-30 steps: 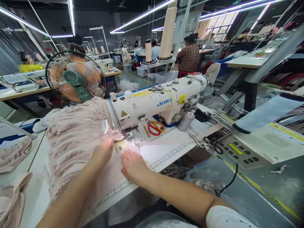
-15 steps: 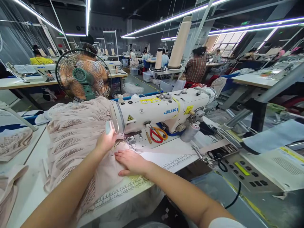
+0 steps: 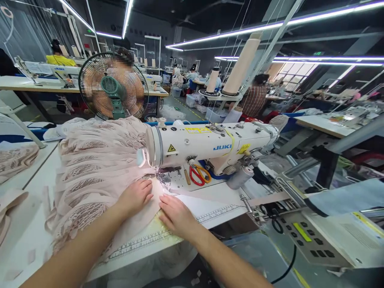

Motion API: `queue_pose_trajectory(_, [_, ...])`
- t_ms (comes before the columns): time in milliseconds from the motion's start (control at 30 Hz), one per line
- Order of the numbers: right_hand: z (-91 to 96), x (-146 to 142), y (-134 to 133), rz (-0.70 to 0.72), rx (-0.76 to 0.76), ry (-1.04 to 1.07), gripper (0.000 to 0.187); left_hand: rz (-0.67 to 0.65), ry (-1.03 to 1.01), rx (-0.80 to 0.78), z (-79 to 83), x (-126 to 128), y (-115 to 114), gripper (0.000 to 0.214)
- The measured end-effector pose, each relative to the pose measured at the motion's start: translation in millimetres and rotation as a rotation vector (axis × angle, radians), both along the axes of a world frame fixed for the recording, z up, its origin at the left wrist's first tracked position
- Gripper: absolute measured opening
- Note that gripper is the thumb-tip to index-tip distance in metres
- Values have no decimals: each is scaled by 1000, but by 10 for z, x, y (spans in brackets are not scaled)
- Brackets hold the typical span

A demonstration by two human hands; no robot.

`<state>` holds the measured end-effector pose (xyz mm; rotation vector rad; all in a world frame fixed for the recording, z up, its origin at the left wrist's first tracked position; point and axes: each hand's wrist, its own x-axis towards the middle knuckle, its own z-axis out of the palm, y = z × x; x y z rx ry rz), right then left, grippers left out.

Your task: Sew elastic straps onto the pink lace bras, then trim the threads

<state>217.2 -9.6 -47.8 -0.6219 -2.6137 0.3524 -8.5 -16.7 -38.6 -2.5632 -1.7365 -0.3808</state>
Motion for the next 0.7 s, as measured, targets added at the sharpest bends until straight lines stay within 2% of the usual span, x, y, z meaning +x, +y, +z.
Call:
queue_pose_trajectory(467, [-140, 15, -5, -139, -8, 2, 41, 63, 28, -21, 69, 60, 142, 35])
queue_pose_trajectory(700, [-139, 38, 3, -116, 10, 48, 38, 49, 31, -3, 100, 86, 147, 29])
